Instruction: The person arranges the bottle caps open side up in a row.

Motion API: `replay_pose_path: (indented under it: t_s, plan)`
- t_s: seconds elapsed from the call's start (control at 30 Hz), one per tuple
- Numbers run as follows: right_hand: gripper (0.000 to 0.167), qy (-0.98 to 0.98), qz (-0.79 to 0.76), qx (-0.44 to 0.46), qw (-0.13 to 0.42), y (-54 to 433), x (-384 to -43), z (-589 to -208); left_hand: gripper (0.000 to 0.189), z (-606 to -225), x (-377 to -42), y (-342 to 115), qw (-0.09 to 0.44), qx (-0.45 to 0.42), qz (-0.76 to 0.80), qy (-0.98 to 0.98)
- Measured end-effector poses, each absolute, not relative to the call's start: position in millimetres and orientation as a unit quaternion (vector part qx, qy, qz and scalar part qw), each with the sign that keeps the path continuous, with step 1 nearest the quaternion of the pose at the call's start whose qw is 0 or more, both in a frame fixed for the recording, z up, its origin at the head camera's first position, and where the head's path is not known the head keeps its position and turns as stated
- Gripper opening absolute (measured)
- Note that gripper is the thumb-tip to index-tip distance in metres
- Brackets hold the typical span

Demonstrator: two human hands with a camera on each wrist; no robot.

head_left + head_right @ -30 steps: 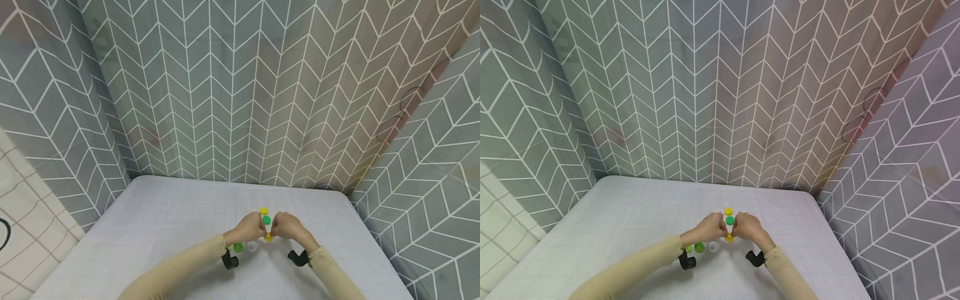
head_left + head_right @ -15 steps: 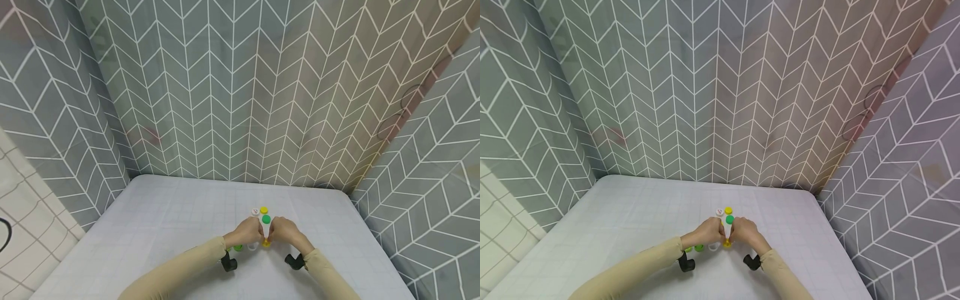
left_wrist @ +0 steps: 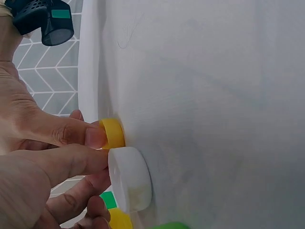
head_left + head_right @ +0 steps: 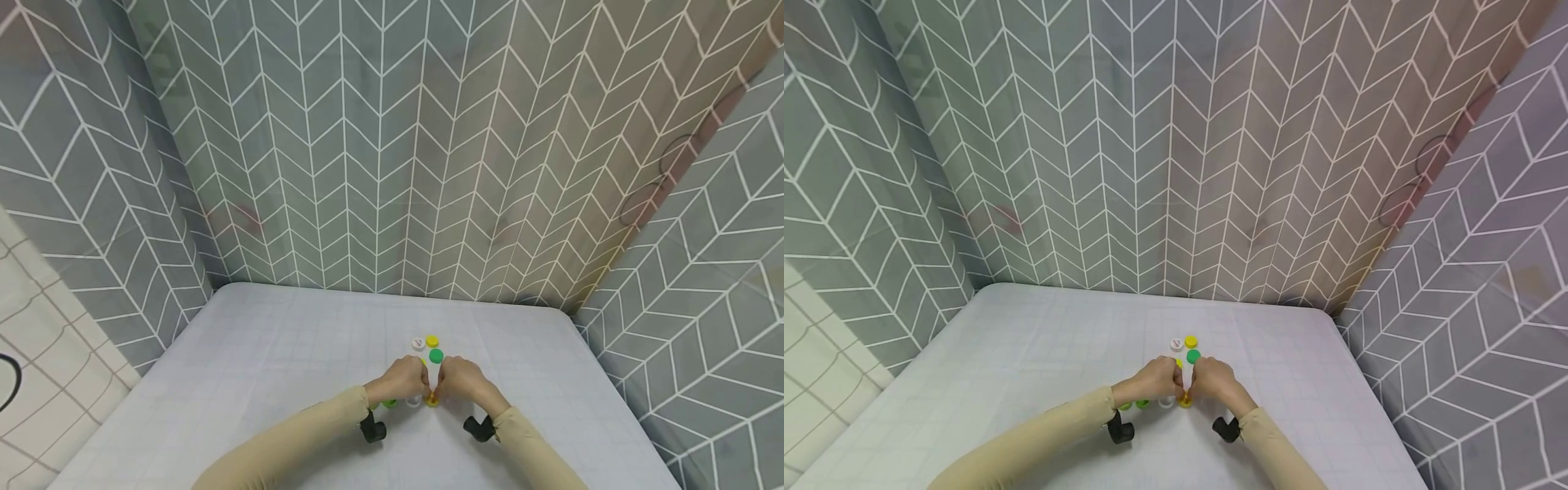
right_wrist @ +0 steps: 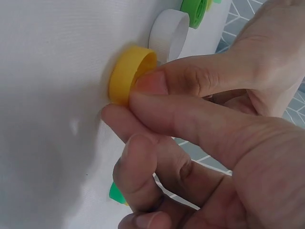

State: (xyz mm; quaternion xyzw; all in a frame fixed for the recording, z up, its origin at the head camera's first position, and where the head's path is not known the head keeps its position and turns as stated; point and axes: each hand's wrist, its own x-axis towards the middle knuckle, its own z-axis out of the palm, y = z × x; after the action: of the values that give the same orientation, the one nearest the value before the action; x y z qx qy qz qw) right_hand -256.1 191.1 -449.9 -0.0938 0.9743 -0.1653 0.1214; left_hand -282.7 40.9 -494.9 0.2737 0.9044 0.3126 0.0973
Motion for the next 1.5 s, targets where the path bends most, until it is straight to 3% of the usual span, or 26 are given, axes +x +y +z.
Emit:
replay_pose_path:
  t_s: [0.37, 0.73, 1.13, 1.5]
  plan:
    - [0.012, 0.974, -0.169, -0.091, 0.123, 192, -255, -451, 0.010, -490, -280, 38, 0.078, 0.288, 0.266, 0.917]
    - [0.025, 0.976, -0.169, -0.104, 0.092, 199, -257, -445, 0.012, -486, -282, 35, 0.069, 0.307, 0.279, 0.907]
    - [0.006, 0.952, -0.255, -0.169, 0.006, 209, -271, -435, 0.013, -465, -303, 15, 0.016, 0.310, 0.297, 0.903]
    - [0.026, 0.930, -0.267, -0.252, -0.028, 213, -295, -435, 0.020, -461, -331, -3, 0.027, 0.324, 0.333, 0.885]
